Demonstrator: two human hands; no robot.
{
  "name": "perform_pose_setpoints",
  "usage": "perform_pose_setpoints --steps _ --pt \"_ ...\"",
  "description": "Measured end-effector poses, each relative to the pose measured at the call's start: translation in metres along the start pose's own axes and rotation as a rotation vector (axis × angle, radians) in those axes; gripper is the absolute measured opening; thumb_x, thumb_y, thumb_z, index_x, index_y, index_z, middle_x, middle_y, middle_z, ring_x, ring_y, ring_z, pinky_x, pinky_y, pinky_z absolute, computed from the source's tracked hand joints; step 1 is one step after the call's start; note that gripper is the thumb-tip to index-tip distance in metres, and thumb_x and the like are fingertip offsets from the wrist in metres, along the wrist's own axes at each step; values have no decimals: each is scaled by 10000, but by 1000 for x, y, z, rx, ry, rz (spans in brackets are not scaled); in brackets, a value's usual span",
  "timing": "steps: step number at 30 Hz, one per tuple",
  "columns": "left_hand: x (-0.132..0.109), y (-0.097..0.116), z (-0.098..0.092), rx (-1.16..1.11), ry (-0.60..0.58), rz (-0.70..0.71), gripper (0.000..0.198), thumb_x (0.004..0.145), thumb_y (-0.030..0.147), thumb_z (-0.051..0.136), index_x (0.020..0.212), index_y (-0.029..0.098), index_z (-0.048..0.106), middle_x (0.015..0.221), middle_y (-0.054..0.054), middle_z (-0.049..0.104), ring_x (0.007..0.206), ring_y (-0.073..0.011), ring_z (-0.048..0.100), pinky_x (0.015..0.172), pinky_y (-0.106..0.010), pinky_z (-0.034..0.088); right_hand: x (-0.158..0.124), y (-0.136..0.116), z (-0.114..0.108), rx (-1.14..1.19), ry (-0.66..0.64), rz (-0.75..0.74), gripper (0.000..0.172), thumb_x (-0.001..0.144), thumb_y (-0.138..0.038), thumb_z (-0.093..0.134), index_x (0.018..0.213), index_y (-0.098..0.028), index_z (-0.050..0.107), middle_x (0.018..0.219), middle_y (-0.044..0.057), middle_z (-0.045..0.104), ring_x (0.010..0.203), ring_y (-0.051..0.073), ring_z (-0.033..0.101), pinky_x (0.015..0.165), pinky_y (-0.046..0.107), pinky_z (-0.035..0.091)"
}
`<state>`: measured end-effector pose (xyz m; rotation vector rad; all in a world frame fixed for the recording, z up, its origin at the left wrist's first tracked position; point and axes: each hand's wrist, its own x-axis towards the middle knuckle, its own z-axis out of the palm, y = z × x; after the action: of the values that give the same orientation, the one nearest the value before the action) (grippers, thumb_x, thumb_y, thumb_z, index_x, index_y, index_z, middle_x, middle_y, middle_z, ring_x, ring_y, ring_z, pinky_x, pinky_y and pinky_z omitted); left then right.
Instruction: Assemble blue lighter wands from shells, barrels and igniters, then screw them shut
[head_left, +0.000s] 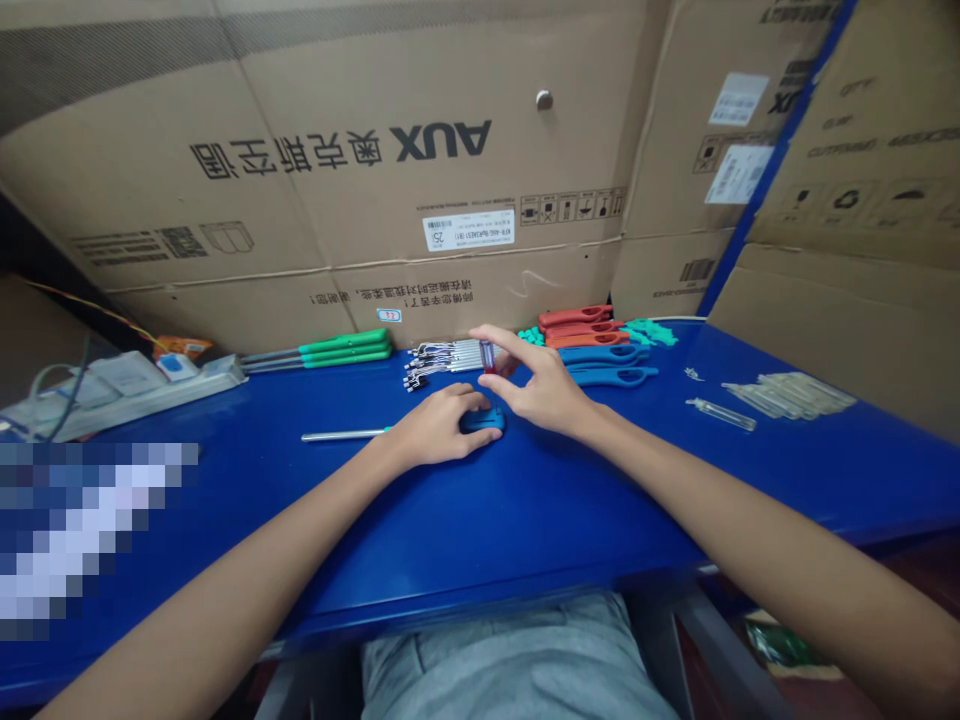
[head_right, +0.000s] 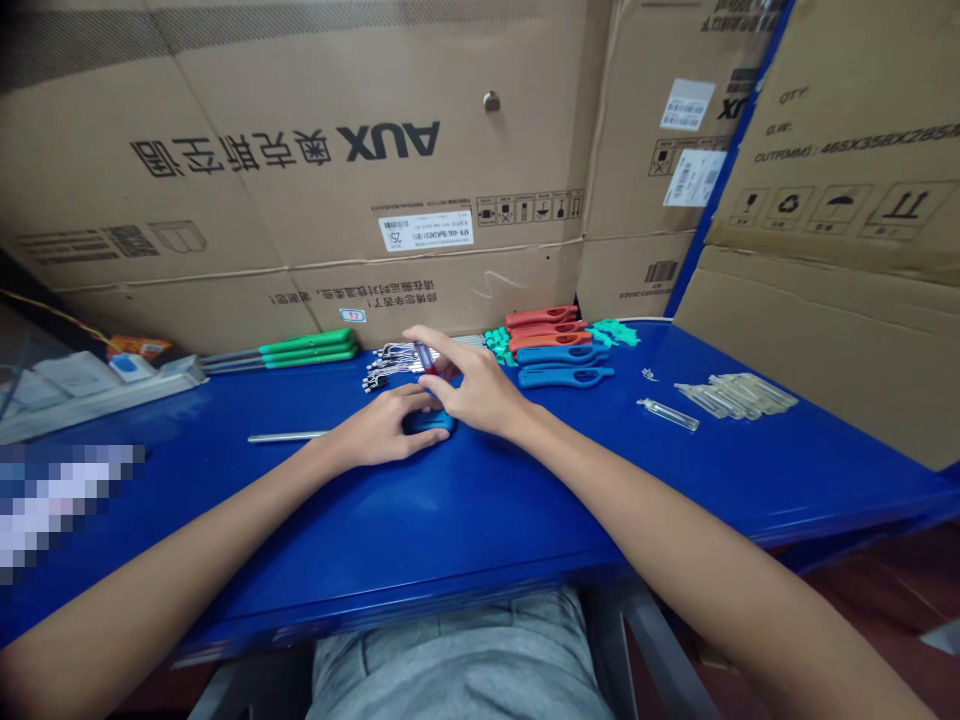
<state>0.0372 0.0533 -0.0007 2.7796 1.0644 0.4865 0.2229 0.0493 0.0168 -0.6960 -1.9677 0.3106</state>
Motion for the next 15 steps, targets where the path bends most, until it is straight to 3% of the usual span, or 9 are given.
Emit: perform_pose_setpoints --steps 6,10,15 --pt "0 0 -1 -13 7 6 326 866 415 594 1052 156 662 1096 -123 660 1027 -272 623 933 -413 496 -1 0 1 -17 11 -36 481 802 -152 581 1273 -243 535 948 0 682 707 130 604 731 333 550" --pt "0 1 -1 -10 9 14 331 860 415 605 1047 149 665 1070 -119 670 1007 -273 621 912 -408 501 -2 0 1 -12 -4 -84 508 819 -150 527 1317 -246 503 1108 39 660 911 168 630 804 348 548" --pt "0 1 -2 6 5 9 334 861 417 607 1045 145 667 1046 -116 670 984 -267 627 895 -388 502 -1 -2 0 44 -33 -73 506 833 -120 476 1327 -228 496 1010 29 683 860 153 645 811 337 543"
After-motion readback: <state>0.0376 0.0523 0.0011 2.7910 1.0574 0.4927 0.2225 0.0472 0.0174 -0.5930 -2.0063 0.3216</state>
